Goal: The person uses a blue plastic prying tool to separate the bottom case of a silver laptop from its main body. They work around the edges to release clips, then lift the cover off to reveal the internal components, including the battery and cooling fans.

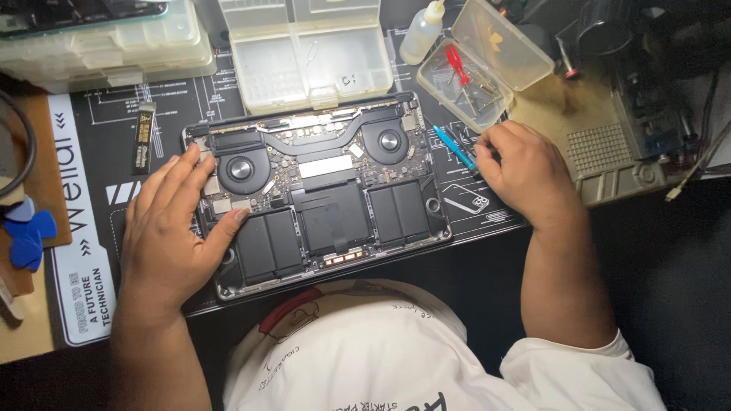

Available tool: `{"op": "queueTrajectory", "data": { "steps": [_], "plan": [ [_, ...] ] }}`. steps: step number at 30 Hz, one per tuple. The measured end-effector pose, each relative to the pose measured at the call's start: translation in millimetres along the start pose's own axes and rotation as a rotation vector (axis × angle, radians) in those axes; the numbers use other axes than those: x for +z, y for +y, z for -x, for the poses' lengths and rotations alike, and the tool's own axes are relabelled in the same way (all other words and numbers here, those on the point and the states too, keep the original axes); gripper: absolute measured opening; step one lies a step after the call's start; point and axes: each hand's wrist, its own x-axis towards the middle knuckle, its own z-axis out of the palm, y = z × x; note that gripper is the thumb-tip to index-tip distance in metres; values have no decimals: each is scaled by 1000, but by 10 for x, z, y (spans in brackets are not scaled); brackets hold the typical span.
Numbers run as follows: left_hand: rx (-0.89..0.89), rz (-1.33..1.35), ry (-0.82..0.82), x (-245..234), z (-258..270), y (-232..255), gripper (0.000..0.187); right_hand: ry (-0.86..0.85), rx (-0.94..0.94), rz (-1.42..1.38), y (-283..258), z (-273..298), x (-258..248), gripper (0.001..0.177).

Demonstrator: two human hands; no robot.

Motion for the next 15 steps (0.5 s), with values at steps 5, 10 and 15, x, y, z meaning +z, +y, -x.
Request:
{"op": "queueTrajectory", "data": {
  "steps": [5,10,15],
  "plan": [
    [26,9,4,-22,-1,-8,67,52,-76,106,48,17,95,14],
    [12,23,-9,-47,-3,0,65,139,-97,-5,71,44,55,14],
    [48,28,9,-21,42,-45,65,307,-114,-165,-27,239,108,12]
  ]
}}
